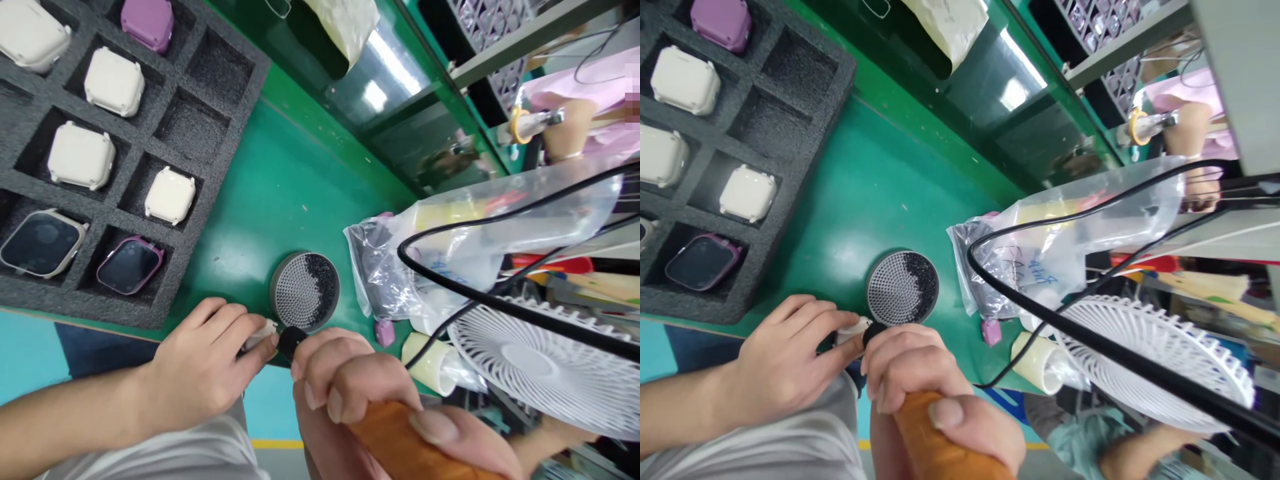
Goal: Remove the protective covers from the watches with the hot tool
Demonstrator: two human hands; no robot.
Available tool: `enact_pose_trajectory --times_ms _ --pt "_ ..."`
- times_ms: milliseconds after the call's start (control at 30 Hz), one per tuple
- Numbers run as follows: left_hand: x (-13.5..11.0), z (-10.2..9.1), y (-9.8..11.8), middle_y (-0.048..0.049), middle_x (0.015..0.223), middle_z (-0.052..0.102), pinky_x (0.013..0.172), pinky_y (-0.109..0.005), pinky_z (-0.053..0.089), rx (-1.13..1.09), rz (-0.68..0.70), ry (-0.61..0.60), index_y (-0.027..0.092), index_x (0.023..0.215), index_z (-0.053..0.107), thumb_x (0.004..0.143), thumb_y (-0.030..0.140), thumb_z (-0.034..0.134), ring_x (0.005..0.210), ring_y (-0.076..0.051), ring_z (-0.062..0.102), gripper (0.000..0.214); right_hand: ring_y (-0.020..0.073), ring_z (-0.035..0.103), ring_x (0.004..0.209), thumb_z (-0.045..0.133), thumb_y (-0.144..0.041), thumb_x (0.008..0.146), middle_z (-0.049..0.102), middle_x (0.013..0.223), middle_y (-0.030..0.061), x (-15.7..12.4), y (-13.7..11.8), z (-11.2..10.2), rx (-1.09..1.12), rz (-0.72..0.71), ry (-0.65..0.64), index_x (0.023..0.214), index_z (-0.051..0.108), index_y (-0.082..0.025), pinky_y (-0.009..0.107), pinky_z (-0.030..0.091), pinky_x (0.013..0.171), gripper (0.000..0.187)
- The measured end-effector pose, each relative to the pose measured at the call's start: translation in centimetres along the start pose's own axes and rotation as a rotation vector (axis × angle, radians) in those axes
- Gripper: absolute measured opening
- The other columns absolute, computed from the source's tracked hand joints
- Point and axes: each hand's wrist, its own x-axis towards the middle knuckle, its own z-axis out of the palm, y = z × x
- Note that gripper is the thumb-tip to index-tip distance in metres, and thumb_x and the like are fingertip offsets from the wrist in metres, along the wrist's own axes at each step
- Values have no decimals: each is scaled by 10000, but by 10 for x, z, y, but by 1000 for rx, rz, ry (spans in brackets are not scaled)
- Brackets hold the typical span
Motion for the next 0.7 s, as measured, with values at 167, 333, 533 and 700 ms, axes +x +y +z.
enact_pose_trajectory --times_ms 167,333,533,700 --pt "-3 2 0 -58 1176 718 883 -426 435 3 3 -39 236 1167 733 1012 212 605 1018 -238 615 203 205 647 646 512 -574 989 672 765 -21 -7 2 21 142 -144 210 1101 660 -331 463 585 616 306" --pt "-4 -1 0 -50 1198 724 918 -438 443 69 23 -24 244 1244 725 1008 275 662 1066 -246 615 247 169 599 613 550 -624 975 634 792 -24 -12 1 21 128 -250 457 1156 630 -279 415 556 565 398" --pt "-9 -6 -3 -35 1440 670 1013 -513 424 71 137 -98 178 1341 689 1018 139 495 1209 -288 596 378 145 519 550 446 -756 932 556 759 -36 3 15 11 170 -342 613 1069 617 -299 364 471 492 507" --pt "-6 -1 0 -64 1328 720 983 -487 451 135 85 -36 174 1274 715 985 197 645 1142 -281 631 298 148 540 601 280 -816 942 554 781 -25 0 23 11 183 -327 551 1117 603 -296 364 488 539 636"
